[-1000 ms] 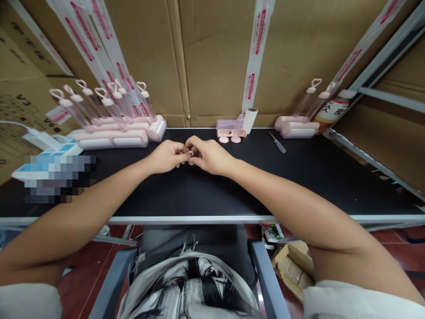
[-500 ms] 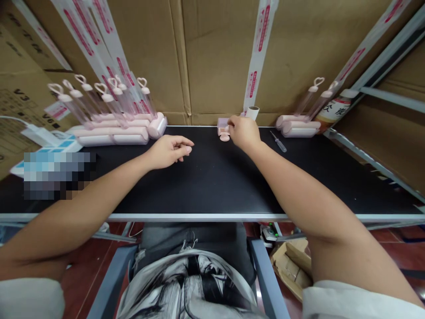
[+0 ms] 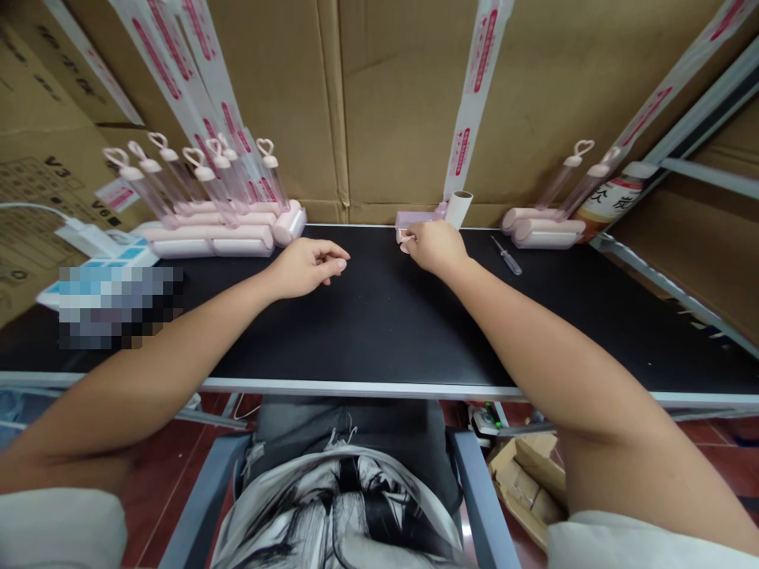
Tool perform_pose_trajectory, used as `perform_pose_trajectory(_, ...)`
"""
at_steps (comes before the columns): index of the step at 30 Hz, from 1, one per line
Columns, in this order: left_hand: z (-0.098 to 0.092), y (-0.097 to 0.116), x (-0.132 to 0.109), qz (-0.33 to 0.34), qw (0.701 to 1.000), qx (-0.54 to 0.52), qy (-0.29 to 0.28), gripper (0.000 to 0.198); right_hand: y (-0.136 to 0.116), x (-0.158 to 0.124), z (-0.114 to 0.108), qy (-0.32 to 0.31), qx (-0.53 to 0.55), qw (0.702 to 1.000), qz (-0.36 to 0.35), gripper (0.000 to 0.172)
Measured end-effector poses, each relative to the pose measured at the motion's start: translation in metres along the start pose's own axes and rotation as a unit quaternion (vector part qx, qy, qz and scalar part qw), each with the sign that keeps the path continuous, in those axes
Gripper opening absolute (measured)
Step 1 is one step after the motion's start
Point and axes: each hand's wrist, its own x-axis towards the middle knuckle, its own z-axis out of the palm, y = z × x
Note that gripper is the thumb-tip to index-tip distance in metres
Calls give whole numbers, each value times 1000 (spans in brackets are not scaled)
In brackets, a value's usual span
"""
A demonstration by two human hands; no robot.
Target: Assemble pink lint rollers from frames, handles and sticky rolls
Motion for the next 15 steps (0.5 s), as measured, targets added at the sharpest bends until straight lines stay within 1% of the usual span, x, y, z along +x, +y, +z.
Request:
perform_pose_trajectory(2, -1, -2, 1, 9, 1000, 26, 3, 24, 0, -3, -3, 14, 1, 1000, 2, 40)
perform_pose_trajectory(4, -6, -3, 3, 11, 996, 76, 34, 24, 1, -5, -7, 37, 4, 999, 3, 44)
perform_pose_trajectory(6, -17, -4, 5, 0, 984, 148, 103, 25, 1, -7, -10, 63, 14, 998, 8, 48)
perform_pose_trajectory(8, -32, -6, 8, -22, 956, 221, 190, 28, 2, -8, -13, 86, 29, 996, 14, 50)
perform_pose_trajectory(10, -47, -9, 11, -57, 927, 266, 258, 39, 1, -9, -15, 104, 48, 993, 13, 50)
perform_pose_trajectory(11, -53, -11, 12, -82, 918, 271, 277, 47, 1, -10, -15, 113, 59, 992, 9, 49)
perform_pose_trajectory(12, -58, -13, 13, -112, 915, 267, 282, 55, 0, -10, -16, 120, 70, 990, 3, 48)
perform_pose_trajectory(13, -62, -15, 14, -143, 915, 260, 273, 62, -1, -11, -16, 123, 81, 989, -7, 47)
perform_pose_trajectory(15, -64, -16, 15, -190, 918, 270, 220, 72, -4, -12, -16, 125, 105, 986, -26, 46)
